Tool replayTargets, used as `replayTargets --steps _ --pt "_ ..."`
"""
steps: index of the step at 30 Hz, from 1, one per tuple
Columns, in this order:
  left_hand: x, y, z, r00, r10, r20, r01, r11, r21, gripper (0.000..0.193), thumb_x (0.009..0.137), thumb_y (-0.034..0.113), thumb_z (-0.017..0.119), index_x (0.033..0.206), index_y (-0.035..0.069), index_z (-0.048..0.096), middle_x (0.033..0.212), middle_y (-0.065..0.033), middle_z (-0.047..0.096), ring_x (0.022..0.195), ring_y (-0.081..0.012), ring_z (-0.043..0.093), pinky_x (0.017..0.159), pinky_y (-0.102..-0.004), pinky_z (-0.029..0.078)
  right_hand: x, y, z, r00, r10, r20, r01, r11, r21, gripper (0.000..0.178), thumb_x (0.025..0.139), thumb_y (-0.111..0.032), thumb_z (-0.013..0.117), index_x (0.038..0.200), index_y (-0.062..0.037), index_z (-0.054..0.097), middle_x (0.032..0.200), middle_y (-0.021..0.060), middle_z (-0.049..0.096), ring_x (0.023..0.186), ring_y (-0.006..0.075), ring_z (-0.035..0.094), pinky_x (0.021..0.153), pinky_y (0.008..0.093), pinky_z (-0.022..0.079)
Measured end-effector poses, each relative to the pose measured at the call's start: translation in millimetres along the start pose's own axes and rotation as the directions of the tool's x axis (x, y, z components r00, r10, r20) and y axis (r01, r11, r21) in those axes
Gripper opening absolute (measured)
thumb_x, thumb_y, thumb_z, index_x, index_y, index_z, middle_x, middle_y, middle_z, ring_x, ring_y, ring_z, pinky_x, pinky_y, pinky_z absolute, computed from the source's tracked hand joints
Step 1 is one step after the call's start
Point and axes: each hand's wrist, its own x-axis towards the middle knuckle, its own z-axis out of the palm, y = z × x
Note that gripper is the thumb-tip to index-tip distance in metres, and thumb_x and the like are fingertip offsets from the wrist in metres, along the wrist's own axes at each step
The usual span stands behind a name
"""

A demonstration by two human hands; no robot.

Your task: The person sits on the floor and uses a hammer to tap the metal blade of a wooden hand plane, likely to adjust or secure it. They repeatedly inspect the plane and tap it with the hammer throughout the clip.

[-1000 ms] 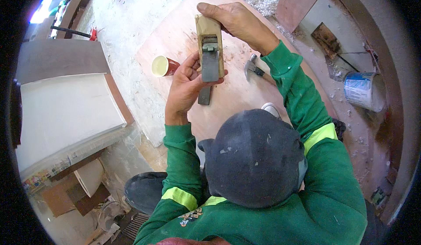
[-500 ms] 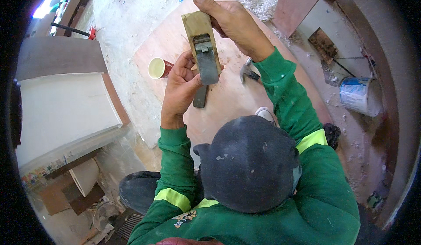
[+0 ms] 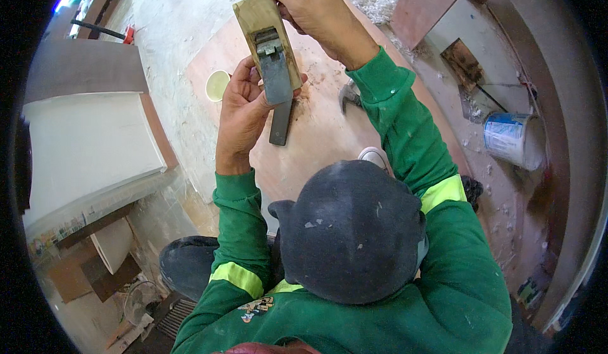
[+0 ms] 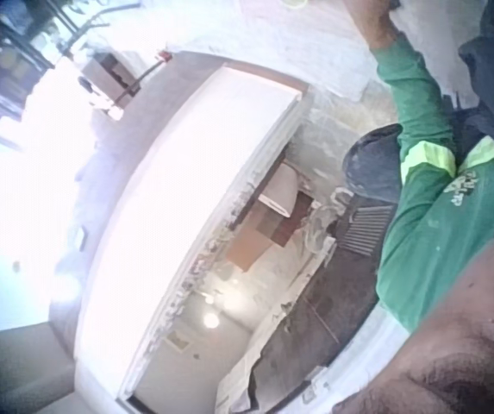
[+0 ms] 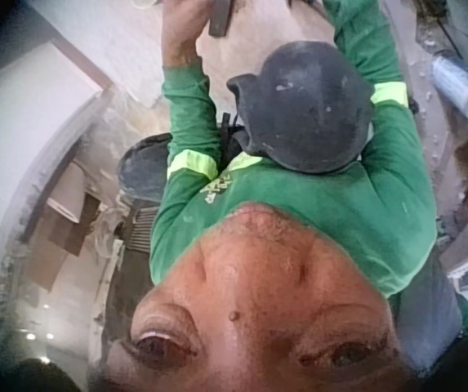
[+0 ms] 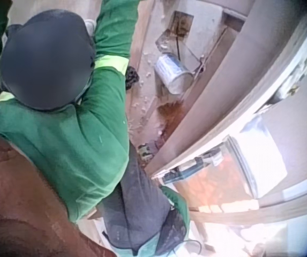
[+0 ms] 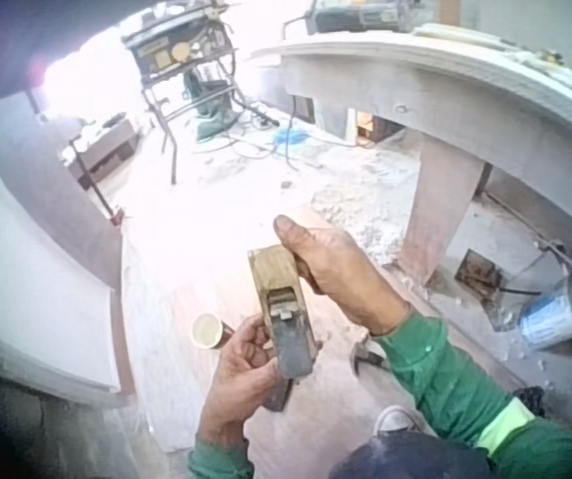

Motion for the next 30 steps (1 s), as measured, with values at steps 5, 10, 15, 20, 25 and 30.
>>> replayTargets --steps 5,10,15,20,25,30 --pt "-1 4 0 1.0 -0.015 -0.011 0.015 1.0 0.019 0.065 0.099 0.003 0.075 0.153 -0.006 0.04 0.138 -0.0203 0.065 0.123 -0.0385 0.073 0.104 -0.0459 0.063 -3 -15 9 0.999 0.048 -0.017 -0.046 0.993 0.11 0.054 0.112 -0.052 0.058 0.078 -0.0125 0.067 0.066 -0.0088 0.047 0.059 0.0055 0.039 0.053 0.026 0.029" --pt "-2 10 6 1.0 -0.021 -0.021 0.021 1.0 0.004 0.064 0.099 0.002 0.074 0.154 -0.005 0.041 0.141 -0.0199 0.063 0.125 -0.0402 0.071 0.105 -0.0476 0.063 3 3 4 1.0 -0.003 0.023 0.0 0.995 0.103 0.047 0.112 -0.049 0.059 0.086 -0.0112 0.07 0.069 -0.0087 0.051 0.059 0.0048 0.039 0.053 0.0253 0.03" --pt "-2 11 6 1.0 -0.01 -0.012 0.009 1.0 -0.002 0.064 0.099 0.002 0.074 0.154 -0.004 0.041 0.143 -0.0188 0.062 0.127 -0.041 0.07 0.106 -0.0486 0.063 9 26 7 0.998 -0.06 0.01 0.058 0.99 0.129 0.059 0.103 -0.061 0.068 0.074 -0.0095 0.066 0.067 -0.0056 0.052 0.06 0.0054 0.043 0.055 0.0262 0.032" --pt "-4 14 6 0.999 -0.018 -0.045 0.019 1.0 0.02 0.064 0.099 0.003 0.075 0.153 -0.003 0.042 0.142 -0.0179 0.063 0.127 -0.0408 0.07 0.105 -0.0476 0.063 10 22 13 1.0 -0.025 -0.017 0.027 0.992 0.123 0.06 0.102 -0.061 0.068 0.074 -0.0079 0.067 0.066 -0.0046 0.052 0.06 0.0061 0.044 0.055 0.0266 0.033" --pt "-4 12 5 0.998 -0.001 -0.061 0.003 1.0 0.031 0.064 0.098 0.002 0.076 0.152 -0.003 0.043 0.14 -0.0184 0.064 0.126 -0.0403 0.071 0.104 -0.0469 0.064 12 26 11 1.0 -0.004 -0.014 0.006 0.994 0.106 0.061 0.102 -0.062 0.069 0.073 -0.0079 0.067 0.066 -0.0041 0.052 0.06 0.0065 0.045 0.054 0.0268 0.033" --pt "-2 9 6 0.997 0.002 -0.073 0.0 0.999 0.04 0.065 0.097 0.001 0.077 0.152 -0.003 0.044 0.14 -0.0187 0.064 0.126 -0.04 0.071 0.103 -0.0464 0.064 12 26 9 1.0 0.009 -0.028 -0.006 0.995 0.101 0.062 0.102 -0.063 0.068 0.072 -0.009 0.066 0.065 -0.0041 0.051 0.059 0.0069 0.045 0.053 0.0267 0.033"
